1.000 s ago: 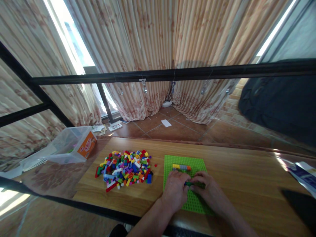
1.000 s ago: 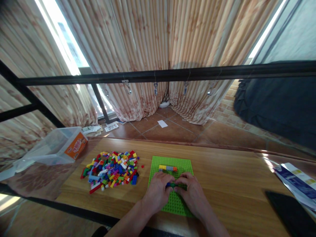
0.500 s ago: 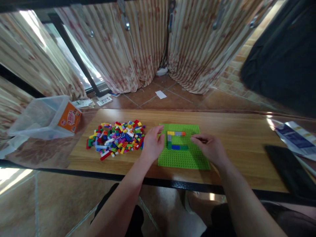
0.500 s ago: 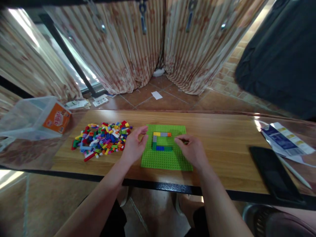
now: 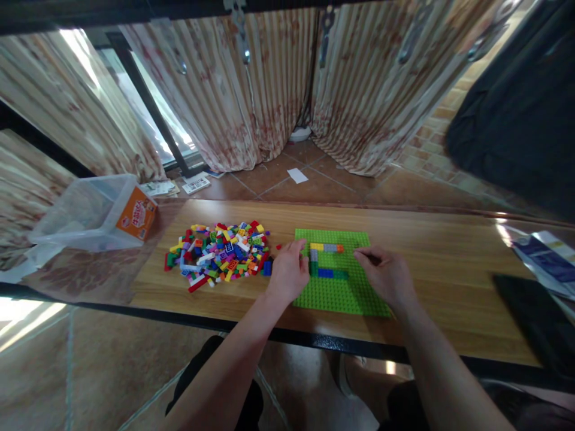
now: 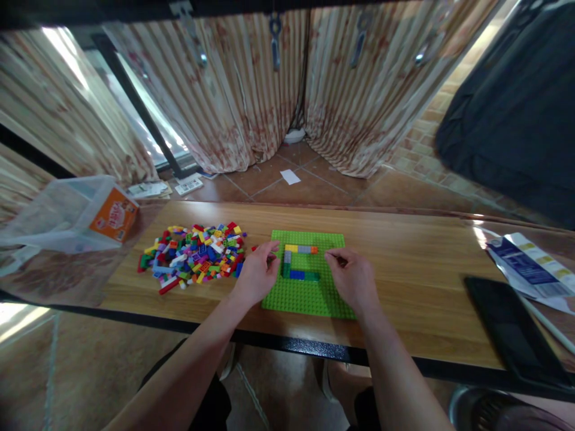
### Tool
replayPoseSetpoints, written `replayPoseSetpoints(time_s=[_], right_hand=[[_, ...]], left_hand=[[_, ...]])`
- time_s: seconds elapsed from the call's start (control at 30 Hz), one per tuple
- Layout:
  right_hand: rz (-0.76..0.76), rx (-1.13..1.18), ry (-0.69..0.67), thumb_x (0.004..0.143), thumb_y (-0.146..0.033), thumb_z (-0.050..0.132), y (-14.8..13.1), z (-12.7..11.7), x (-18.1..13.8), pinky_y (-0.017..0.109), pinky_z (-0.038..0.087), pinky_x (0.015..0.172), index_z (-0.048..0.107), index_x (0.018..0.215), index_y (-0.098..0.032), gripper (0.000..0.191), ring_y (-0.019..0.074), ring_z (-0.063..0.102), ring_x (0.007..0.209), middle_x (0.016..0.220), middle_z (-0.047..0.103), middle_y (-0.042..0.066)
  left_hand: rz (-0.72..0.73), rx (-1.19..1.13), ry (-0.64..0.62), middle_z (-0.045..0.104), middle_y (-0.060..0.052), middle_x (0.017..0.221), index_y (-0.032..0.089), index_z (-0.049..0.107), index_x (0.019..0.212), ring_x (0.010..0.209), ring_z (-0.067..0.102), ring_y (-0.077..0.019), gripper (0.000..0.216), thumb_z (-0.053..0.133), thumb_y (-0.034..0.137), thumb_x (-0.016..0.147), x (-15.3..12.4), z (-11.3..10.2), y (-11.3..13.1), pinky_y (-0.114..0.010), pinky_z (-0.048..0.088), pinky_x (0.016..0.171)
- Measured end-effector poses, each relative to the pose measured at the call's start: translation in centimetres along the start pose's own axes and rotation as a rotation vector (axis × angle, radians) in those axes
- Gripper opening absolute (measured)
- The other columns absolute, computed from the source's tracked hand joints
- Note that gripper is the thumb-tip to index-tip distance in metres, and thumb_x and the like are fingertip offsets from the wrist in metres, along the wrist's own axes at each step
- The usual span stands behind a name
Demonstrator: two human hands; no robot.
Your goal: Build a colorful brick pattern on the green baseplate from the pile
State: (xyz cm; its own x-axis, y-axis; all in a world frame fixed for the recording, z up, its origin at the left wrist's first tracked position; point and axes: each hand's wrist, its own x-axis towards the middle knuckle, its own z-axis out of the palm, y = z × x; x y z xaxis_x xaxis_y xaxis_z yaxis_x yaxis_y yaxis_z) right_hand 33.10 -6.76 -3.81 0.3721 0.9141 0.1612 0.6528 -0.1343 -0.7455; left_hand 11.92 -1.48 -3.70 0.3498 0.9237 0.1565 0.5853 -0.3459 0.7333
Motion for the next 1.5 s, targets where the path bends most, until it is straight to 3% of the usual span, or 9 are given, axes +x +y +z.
replayPoseSetpoints(time_s=[0.97,1.3,1.5], right_hand=[[-0.068,-0.184,-0.046,0.085,-0.048,0.048,0.7,1.3,0.1,0.038,0.052,0.076,0.073,0.092,-0.023,0.036,0.0245,0.069,0.081,0.092,0.075,0.008],[-0.075,-0.196,-0.008,0.080,-0.052,0.049,0.9,2.3,0.4,0.039,0.053,0.065,0.073,0.086,-0.026,0.036,0.0259,0.068,0.069,0.085,0.074,0.008],[-0.034,-0.215,-0.052,0.081,-0.057,0.046,1.2,3.0,0.7,0.043,0.054,0.072,0.070,0.095,-0.025,0.042,0.0277,0.069,0.080,0.098,0.071,0.009]], left_hand=[[0.039,0.110,-0.050,0.068,-0.011,0.119,0.013,0.056,0.127,0.111,0.060,-0.0264,0.040,0.051,0.015,0.087,-1.1,0.4,0.5,-0.043,0.046,0.104],[0.071,0.078,-0.086,0.070,-0.010,0.114,0.015,0.056,0.126,0.102,0.062,-0.0256,0.041,0.049,0.015,0.086,-1.5,0.3,0.6,-0.043,0.046,0.101],[0.039,0.084,-0.084,0.070,-0.011,0.113,0.014,0.057,0.126,0.102,0.061,-0.0268,0.042,0.052,0.019,0.085,-1.6,0.0,0.9,-0.043,0.047,0.100]])
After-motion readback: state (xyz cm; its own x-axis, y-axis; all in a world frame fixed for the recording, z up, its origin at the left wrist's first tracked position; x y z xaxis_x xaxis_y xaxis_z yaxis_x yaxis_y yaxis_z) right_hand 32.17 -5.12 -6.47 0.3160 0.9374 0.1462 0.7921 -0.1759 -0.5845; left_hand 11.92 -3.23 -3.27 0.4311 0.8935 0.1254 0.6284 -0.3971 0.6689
